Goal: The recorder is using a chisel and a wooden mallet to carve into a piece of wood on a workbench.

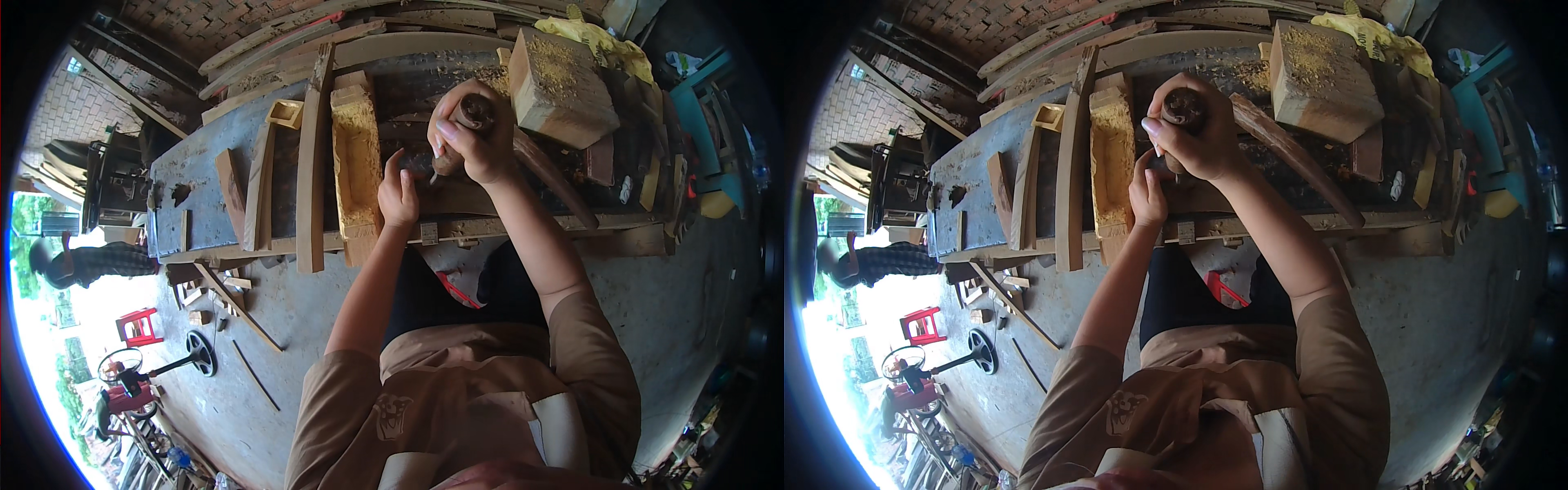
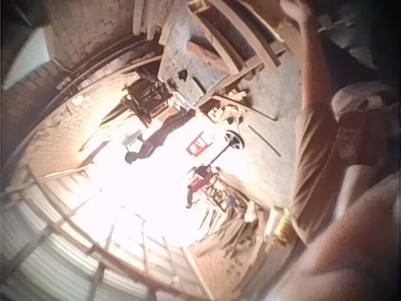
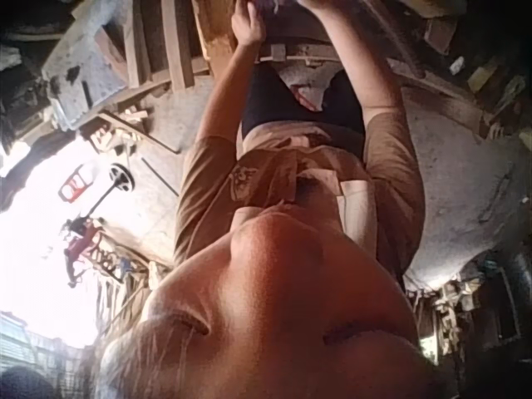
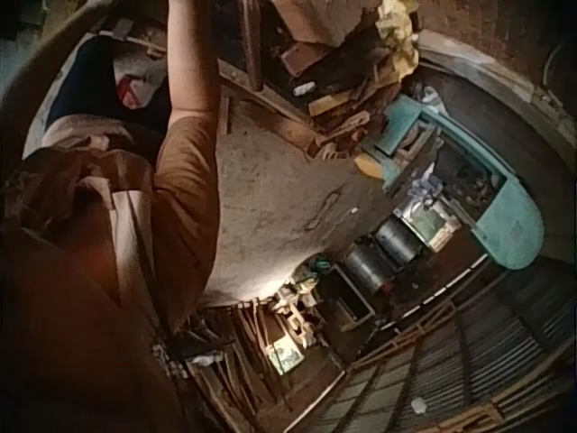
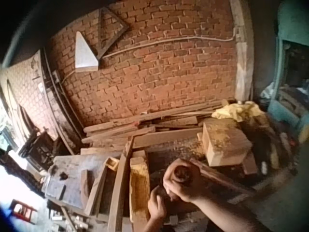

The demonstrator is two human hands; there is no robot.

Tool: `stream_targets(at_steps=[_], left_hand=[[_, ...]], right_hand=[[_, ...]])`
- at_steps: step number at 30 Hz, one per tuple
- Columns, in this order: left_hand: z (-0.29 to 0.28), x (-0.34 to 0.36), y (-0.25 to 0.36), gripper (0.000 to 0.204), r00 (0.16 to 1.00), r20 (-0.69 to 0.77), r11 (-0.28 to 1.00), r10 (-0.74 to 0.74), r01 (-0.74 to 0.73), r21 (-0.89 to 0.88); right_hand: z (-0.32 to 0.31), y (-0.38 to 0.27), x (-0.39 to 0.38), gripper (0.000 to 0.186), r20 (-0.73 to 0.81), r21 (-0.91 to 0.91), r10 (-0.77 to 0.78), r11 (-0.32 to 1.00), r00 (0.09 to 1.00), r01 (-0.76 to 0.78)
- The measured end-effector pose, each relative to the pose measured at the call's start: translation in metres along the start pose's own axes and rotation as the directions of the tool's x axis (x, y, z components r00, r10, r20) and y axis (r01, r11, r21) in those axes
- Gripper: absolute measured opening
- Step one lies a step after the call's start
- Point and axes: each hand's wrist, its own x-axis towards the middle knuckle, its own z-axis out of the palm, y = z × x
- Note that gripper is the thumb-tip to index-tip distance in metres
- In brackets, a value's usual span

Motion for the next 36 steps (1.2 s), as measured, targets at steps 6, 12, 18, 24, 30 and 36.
stream_targets(at_steps=[6, 12, 18, 24, 30, 36], left_hand=[[0.002, -0.001, 0.001, 0.046, 0.999, -0.01, 0.999, -0.036, 0.036, 0.018], [0.004, -0.003, -0.013, 0.051, 0.992, -0.11, 0.997, 0.06, -0.054, 0.048], [0.002, -0.003, -0.015, 0.05, 0.996, -0.088, 0.998, 0.001, -0.006, -0.057], [0.003, 0.0, -0.013, 0.052, 0.998, -0.061, 0.992, 0.013, -0.02, -0.125], [0.004, 0.001, -0.011, 0.054, 0.998, -0.05, 0.992, -0.033, 0.027, -0.127], [0.002, 0.001, -0.011, 0.054, 1.0, -0.011, 0.992, -0.026, 0.025, -0.126]], right_hand=[[0.005, 0.006, -0.005, 0.013, 0.007, -0.107, -0.003, 0.994, 1.0, 0.003], [0.029, 0.013, -0.005, 0.016, 0.093, -0.29, -0.111, 0.948, 0.99, 0.133], [0.028, 0.022, -0.002, 0.014, 0.073, -0.296, -0.097, 0.948, 0.993, 0.114], [0.007, 0.013, 0.006, 0.009, -0.019, 0.052, 0.05, 0.997, 0.999, -0.049], [0.005, 0.007, 0.005, 0.009, 0.005, 0.148, 0.02, 0.989, 1.0, -0.02], [0.005, 0.01, 0.005, 0.01, 0.094, 0.101, 0.021, 0.994, 0.995, -0.03]])
